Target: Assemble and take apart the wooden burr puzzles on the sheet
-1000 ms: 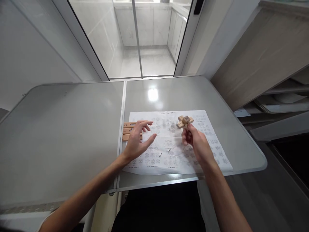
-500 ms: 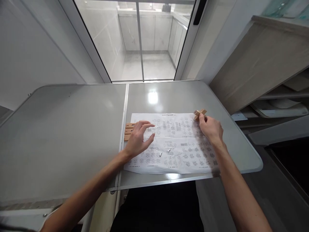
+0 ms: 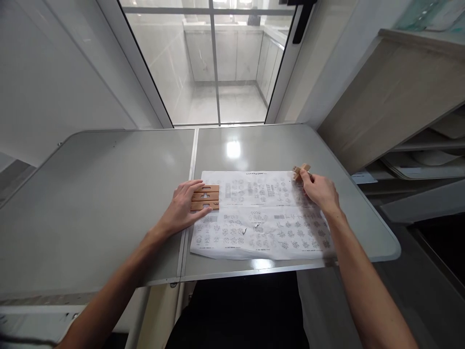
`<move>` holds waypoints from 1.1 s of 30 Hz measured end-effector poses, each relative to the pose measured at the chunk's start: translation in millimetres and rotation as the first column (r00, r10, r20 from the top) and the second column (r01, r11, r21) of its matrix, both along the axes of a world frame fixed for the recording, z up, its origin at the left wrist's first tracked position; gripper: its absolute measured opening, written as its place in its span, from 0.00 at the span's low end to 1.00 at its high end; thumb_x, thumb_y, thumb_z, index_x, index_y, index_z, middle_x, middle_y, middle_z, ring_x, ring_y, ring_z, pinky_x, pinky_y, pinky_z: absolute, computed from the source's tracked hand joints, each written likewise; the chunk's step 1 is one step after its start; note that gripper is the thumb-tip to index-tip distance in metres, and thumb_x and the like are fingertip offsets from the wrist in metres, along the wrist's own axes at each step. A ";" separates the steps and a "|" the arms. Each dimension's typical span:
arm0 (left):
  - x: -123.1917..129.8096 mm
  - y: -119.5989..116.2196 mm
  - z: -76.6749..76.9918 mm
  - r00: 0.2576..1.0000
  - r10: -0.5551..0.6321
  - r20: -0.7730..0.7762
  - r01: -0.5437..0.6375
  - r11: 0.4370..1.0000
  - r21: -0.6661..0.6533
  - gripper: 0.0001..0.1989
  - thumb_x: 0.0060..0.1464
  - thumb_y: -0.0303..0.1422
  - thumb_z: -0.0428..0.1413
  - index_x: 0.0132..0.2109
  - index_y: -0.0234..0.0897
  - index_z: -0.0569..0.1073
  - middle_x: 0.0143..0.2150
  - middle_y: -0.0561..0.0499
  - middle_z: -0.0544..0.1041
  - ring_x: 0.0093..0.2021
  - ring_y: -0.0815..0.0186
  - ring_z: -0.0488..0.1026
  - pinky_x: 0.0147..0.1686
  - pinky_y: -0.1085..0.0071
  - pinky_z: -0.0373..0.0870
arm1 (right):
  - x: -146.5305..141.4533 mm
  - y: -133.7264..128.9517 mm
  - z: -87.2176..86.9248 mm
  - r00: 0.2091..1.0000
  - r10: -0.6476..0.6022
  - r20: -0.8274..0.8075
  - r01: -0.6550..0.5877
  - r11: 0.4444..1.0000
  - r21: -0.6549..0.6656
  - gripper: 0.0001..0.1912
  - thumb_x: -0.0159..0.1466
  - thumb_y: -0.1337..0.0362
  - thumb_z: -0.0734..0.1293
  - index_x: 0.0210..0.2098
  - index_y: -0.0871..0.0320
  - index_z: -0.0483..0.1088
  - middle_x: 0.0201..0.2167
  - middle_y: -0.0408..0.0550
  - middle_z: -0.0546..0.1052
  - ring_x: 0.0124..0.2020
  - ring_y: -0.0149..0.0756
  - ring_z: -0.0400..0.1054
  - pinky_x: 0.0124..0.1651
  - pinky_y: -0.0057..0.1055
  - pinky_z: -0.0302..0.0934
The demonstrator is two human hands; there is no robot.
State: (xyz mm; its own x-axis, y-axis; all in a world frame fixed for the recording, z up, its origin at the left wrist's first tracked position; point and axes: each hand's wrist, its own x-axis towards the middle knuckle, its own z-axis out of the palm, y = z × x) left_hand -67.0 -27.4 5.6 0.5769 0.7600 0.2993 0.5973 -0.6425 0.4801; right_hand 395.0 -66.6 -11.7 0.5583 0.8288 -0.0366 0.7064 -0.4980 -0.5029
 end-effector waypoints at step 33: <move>72.2 25.0 -18.8 0.996 -0.049 0.080 0.053 0.997 -0.051 0.35 0.55 0.44 0.72 0.65 0.45 0.69 0.63 0.43 0.75 0.64 0.46 0.71 0.66 0.46 0.70 | -139.8 43.5 -7.1 0.515 0.663 -0.544 -0.491 0.748 0.446 0.27 0.72 0.37 0.65 0.32 0.53 0.67 0.20 0.39 0.70 0.19 0.31 0.61 0.25 0.32 0.57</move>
State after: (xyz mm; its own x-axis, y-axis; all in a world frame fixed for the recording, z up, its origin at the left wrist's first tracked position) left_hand 5.2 -2.4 -13.2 0.5915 0.7464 0.3050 0.5236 -0.6432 0.5587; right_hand 255.2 -23.1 -18.8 -0.1456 0.9885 0.0401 0.2549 0.0767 -0.9639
